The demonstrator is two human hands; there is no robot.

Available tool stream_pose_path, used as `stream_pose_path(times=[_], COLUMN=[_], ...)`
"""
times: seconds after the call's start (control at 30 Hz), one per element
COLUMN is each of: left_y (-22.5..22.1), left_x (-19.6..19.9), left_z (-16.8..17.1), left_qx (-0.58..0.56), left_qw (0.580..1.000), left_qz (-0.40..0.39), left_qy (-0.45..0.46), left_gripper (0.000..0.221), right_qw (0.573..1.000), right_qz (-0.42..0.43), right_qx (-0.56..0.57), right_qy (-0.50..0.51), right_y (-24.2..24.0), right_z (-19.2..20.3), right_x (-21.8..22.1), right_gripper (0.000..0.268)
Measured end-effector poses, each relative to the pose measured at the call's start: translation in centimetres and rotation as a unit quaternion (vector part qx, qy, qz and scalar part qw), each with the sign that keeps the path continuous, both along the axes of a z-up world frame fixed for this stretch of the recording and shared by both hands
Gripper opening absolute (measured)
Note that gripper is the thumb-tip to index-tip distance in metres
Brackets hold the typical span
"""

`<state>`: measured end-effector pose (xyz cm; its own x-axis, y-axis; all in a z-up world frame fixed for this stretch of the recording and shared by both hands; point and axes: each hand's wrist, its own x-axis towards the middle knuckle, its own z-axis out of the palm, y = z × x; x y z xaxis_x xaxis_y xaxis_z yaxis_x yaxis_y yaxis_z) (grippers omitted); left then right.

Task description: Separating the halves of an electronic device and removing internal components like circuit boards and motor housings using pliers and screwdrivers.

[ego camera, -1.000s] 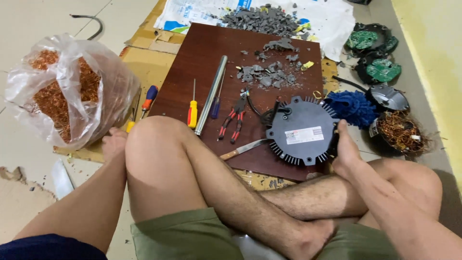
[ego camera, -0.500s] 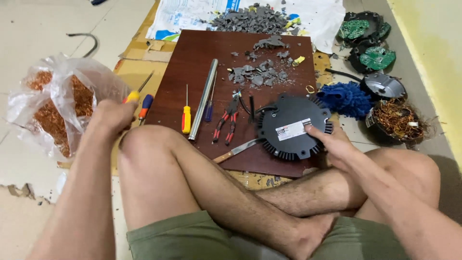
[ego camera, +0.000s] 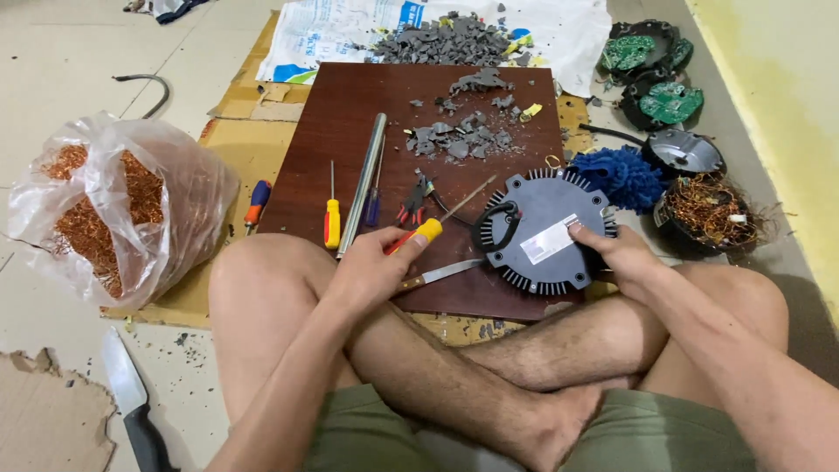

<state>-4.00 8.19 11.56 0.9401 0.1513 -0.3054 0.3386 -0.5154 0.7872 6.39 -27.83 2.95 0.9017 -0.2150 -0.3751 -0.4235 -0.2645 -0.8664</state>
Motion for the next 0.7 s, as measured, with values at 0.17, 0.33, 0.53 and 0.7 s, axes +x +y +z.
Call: stream_pose_path(times=[0.17,0.33,0.53,0.7], left_y=[0.0,-0.2,-0.3,-0.7], left_x=[-2.2,-4.5,-4.6,-5.4], left_z=[0.5,1.8,1.6,1.7], left_qx=[-0.229,-0.098,0.049,-0.07], left_qw=[0.967,0.993,0.997,0.992], left_qz=[0.044,-0.043,-0.057,0.049], left_qy=[-0.101,-0.04,0.007,-0.096], left_gripper=[0.047,0.04,0.036,0.038], right_qw=[0.989,0.999,1.0,0.998], right_qz=[0.048,0.0,0.012,0.026], right_qx=[-0.134,0.009,-0.003,-0.036], right_qy=[0.036,0.044,0.029,0.035], right_y=[2.6,6.5,6.1,7.0], right_z=[2.7,7.1,6.2,7.7], right_x=[-1.7,-5.2,-4.1,-5.0], right_gripper=[0.107,0.104,0.105,0.105])
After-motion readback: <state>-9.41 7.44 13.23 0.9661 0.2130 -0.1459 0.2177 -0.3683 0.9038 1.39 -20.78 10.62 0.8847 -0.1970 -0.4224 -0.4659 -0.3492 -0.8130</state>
